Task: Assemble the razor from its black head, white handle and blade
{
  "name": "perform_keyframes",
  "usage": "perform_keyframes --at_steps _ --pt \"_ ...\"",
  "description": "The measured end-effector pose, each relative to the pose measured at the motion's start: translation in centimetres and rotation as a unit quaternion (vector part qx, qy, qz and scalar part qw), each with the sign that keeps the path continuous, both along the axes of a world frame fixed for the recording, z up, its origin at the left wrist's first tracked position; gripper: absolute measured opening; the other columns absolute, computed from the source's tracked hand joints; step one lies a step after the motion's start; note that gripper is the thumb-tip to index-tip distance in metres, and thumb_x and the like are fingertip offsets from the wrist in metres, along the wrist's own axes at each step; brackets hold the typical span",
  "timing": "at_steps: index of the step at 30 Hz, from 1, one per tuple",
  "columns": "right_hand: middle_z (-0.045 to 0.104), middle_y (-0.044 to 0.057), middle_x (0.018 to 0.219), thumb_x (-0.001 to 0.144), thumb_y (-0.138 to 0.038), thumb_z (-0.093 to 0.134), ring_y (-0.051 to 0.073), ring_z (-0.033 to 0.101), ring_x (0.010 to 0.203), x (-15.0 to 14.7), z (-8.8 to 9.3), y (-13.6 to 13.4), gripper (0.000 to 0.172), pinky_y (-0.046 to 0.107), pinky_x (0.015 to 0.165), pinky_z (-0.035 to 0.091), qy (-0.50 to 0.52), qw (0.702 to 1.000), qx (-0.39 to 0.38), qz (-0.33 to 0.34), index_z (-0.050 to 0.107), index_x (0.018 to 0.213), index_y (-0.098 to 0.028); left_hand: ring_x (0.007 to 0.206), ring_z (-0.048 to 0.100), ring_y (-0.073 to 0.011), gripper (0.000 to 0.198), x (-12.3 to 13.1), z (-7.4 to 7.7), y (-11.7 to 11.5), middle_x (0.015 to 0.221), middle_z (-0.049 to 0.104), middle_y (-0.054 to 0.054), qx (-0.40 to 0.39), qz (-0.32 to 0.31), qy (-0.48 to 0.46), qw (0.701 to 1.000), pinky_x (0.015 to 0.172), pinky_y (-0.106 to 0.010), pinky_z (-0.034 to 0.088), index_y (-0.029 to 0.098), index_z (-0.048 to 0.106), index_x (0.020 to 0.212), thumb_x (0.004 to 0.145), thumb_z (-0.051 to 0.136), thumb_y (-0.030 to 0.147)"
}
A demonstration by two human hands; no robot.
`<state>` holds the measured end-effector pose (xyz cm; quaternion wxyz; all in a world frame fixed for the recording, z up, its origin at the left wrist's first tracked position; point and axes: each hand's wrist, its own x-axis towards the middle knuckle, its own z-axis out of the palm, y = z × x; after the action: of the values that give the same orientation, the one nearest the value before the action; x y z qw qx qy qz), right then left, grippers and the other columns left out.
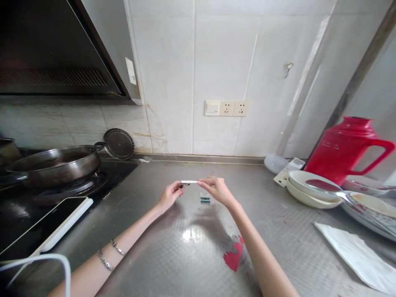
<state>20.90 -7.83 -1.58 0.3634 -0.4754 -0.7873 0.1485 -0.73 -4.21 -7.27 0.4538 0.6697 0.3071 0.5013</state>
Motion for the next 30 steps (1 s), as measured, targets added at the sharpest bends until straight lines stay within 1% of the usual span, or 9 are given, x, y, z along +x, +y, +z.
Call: perform_keyframes --at_steps 2,7,12,16,20,21,24,26,30 --pt "0.068 0.005 0.082 0.084 -0.049 0.045 0.016 0.058 0.071 -0.2 0.2 -0.2 0.039 0.025 0.072 0.04 -0.018 1.0 0.01 -0.007 0.071 0.097 -0.022 0.056 0.046 -0.0095 0.019 0.2 0.0 -0.2 0.059 0.05 0.003 0.008 0.001 0.01 1.0 0.055 -0.022 0.035 0.014 0.058 0.08 0.075 0.059 0.032" --pt "0.066 0.004 0.073 0.084 -0.051 0.044 0.015 0.056 0.065 0.1 0.0 -0.1 0.04 0.027 0.069 0.04 -0.026 0.996 0.045 -0.072 0.072 0.093 -0.023 0.059 0.046 -0.01 0.024 0.5 0.2 -0.8 0.062 0.051 0.001 -0.017 -0.012 -0.008 1.0 0.056 -0.022 0.035 0.012 0.06 0.084 0.074 0.059 0.035" --pt "0.067 0.004 0.076 0.084 -0.051 0.044 0.015 0.057 0.066 0.2 -0.1 0.0 0.041 0.027 0.068 0.041 -0.013 0.997 0.055 -0.046 0.072 0.095 -0.023 0.059 0.045 -0.0098 0.025 0.7 0.7 -1.4 0.062 0.051 0.001 -0.019 -0.022 -0.014 0.999 0.056 -0.021 0.034 0.013 0.06 0.083 0.074 0.06 0.036" --pt "0.067 0.004 0.076 0.083 -0.051 0.045 0.016 0.057 0.066 0.3 -0.3 0.1 0.04 0.028 0.069 0.041 -0.002 0.996 0.051 -0.071 0.073 0.091 -0.023 0.06 0.045 -0.0098 0.024 0.9 1.3 -2.0 0.063 0.051 0.001 -0.018 -0.028 -0.021 0.999 0.058 -0.022 0.035 0.013 0.06 0.081 0.074 0.061 0.036" --pt "0.068 0.006 0.084 0.084 -0.049 0.046 0.017 0.058 0.074 0.1 -0.3 0.1 0.04 0.026 0.069 0.042 0.052 0.998 0.036 -0.014 0.071 0.096 -0.02 0.058 0.045 -0.0098 0.025 1.0 1.7 -2.4 0.061 0.051 0.001 -0.029 -0.023 -0.032 0.999 0.057 -0.022 0.036 0.013 0.06 0.079 0.072 0.062 0.038" --pt "0.068 0.006 0.083 0.083 -0.049 0.047 0.017 0.058 0.073 0.0 -0.3 0.1 0.04 0.026 0.069 0.042 0.051 0.998 0.035 -0.009 0.071 0.096 -0.021 0.058 0.045 -0.0097 0.025 1.0 1.8 -2.5 0.061 0.05 0.001 -0.029 -0.023 -0.035 0.999 0.057 -0.022 0.036 0.013 0.06 0.078 0.072 0.062 0.037" --pt "0.067 0.005 0.077 0.082 -0.05 0.048 0.016 0.057 0.068 0.0 -0.5 0.1 0.039 0.028 0.069 0.042 0.034 0.998 0.038 -0.037 0.072 0.094 -0.022 0.058 0.045 -0.0096 0.024 1.1 1.9 -2.8 0.061 0.051 0.001 -0.028 -0.025 -0.039 0.999 0.057 -0.022 0.036 0.013 0.06 0.077 0.072 0.063 0.037" --pt "0.067 0.004 0.077 0.082 -0.049 0.049 0.016 0.057 0.067 0.0 -0.4 0.0 0.038 0.028 0.069 0.042 0.04 0.998 0.038 -0.041 0.072 0.094 -0.022 0.059 0.045 -0.0097 0.024 1.2 1.9 -2.9 0.062 0.051 0.001 -0.033 -0.027 -0.039 0.998 0.057 -0.022 0.036 0.013 0.06 0.077 0.072 0.063 0.037" --pt "0.067 0.005 0.084 0.084 -0.046 0.049 0.016 0.058 0.073 -0.2 0.0 -0.2 0.036 0.026 0.069 0.043 0.066 0.997 0.038 0.01 0.07 0.099 -0.021 0.059 0.045 -0.0095 0.025 1.3 1.9 -2.9 0.063 0.051 0.001 -0.046 -0.023 -0.049 0.997 0.056 -0.022 0.035 0.013 0.059 0.077 0.07 0.064 0.036"
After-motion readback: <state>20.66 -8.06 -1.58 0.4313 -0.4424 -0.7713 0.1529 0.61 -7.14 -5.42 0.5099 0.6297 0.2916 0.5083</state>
